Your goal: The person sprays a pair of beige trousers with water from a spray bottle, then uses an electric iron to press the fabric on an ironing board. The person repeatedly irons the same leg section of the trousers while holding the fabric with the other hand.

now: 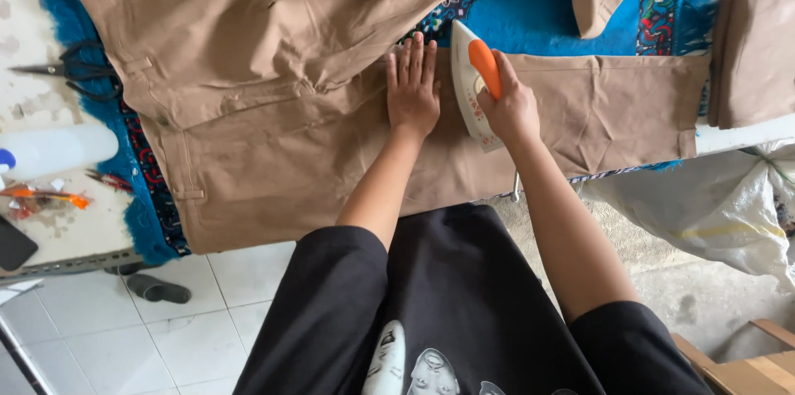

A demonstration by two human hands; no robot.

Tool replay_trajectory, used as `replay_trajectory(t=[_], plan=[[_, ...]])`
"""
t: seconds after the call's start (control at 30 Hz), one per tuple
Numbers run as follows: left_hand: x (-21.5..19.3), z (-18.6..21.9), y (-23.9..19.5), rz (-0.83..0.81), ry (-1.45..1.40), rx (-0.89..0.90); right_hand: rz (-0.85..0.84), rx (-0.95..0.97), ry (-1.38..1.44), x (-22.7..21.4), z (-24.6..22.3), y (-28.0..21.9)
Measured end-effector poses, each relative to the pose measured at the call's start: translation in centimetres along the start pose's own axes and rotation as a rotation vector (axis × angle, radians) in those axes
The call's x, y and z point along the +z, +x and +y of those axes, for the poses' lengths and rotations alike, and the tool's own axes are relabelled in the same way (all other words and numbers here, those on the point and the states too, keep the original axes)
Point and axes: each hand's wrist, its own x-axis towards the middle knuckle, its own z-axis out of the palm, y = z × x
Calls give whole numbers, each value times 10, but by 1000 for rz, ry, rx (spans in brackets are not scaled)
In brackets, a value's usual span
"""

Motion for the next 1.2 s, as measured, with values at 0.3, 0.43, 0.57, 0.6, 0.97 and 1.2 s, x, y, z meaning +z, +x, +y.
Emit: replay_trajectory(t=[0.3,0.43,0.57,0.6,0.97,1.2], plan=[[5,54,-138,93,-323,124,-96,82,20,2,51,-130],[15,52,-158,68,-277,161,-153,163,16,-6,52,-182],[13,38,-155,9,-239,162,-125,157,-14,-6,46,-168],[11,40,-159,-19,-237,165,-116,150,-38,-8,43,-163],[5,38,-153,-120,-217,159,35,-67,-49,10,18,-14],[10,39,-159,-108,-206,161,-49,52,-26,7,62,-159]])
